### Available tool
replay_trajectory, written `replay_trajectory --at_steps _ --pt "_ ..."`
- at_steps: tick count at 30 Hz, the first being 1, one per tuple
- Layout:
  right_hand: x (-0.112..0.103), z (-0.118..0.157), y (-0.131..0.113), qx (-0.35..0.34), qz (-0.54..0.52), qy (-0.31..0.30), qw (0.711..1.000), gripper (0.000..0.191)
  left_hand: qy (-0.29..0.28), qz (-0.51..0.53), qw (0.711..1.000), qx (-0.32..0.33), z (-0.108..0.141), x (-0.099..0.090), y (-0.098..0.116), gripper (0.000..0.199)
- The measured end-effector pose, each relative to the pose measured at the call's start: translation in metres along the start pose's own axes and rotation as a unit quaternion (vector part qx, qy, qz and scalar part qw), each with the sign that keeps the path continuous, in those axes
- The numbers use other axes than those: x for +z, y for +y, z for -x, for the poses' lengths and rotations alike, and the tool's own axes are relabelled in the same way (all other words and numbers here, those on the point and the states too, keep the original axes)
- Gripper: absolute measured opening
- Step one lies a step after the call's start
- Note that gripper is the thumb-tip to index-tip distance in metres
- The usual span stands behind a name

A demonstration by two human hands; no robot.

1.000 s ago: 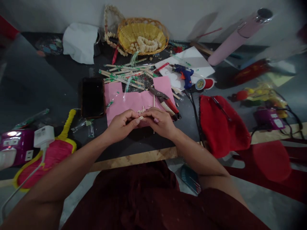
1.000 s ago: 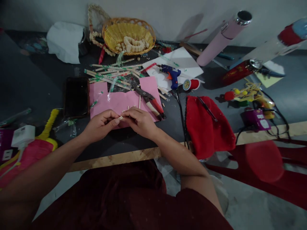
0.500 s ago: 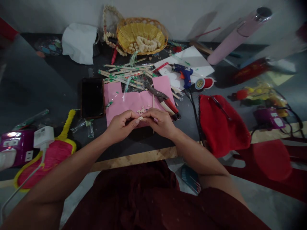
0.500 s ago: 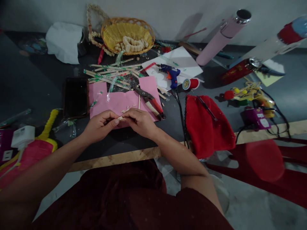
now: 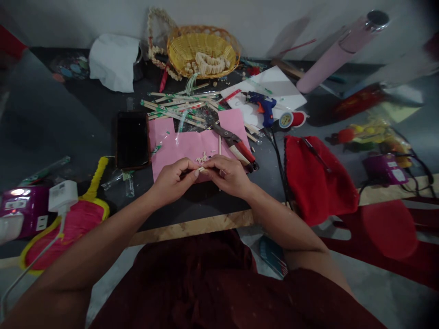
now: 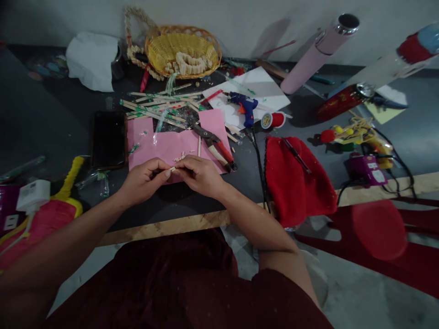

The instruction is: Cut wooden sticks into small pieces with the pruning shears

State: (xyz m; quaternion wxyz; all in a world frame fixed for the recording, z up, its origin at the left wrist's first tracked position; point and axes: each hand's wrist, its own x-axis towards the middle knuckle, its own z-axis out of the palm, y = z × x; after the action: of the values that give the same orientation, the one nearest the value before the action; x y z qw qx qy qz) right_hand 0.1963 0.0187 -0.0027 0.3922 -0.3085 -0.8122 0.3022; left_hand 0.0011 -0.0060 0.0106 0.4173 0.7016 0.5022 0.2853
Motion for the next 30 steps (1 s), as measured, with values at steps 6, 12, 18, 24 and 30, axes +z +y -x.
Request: replay_trajectory --at_steps 6,12,18,24,30 --pt "-0.009 0.002 0.015 0.027 0.177 0.018 0.984 0.012 0.061 0.084 0.994 -0.041 -0.003 -0.004 -0.003 0.014" --pt "-0.012 0.005 0.029 0.045 0.263 -0.005 0.964 0.018 0.099 0.225 0.966 -0.079 -0.007 -0.003 -0.009 0.018" --pt "-0.034 0.002 0.028 0.075 0.31 0.046 0.947 0.019 0.1 0.247 0.96 -0.086 -0.009 -0.002 -0.01 0.016" --pt "-0.061 0.008 0.028 0.219 0.428 0.02 0.877 0.027 0.105 0.275 0.952 -0.089 -0.009 -0.002 -0.01 0.019" --pt "-0.052 0.01 0.029 0.204 0.437 -0.025 0.876 0.027 0.112 0.273 0.952 -0.087 -0.009 -0.002 -0.011 0.018"
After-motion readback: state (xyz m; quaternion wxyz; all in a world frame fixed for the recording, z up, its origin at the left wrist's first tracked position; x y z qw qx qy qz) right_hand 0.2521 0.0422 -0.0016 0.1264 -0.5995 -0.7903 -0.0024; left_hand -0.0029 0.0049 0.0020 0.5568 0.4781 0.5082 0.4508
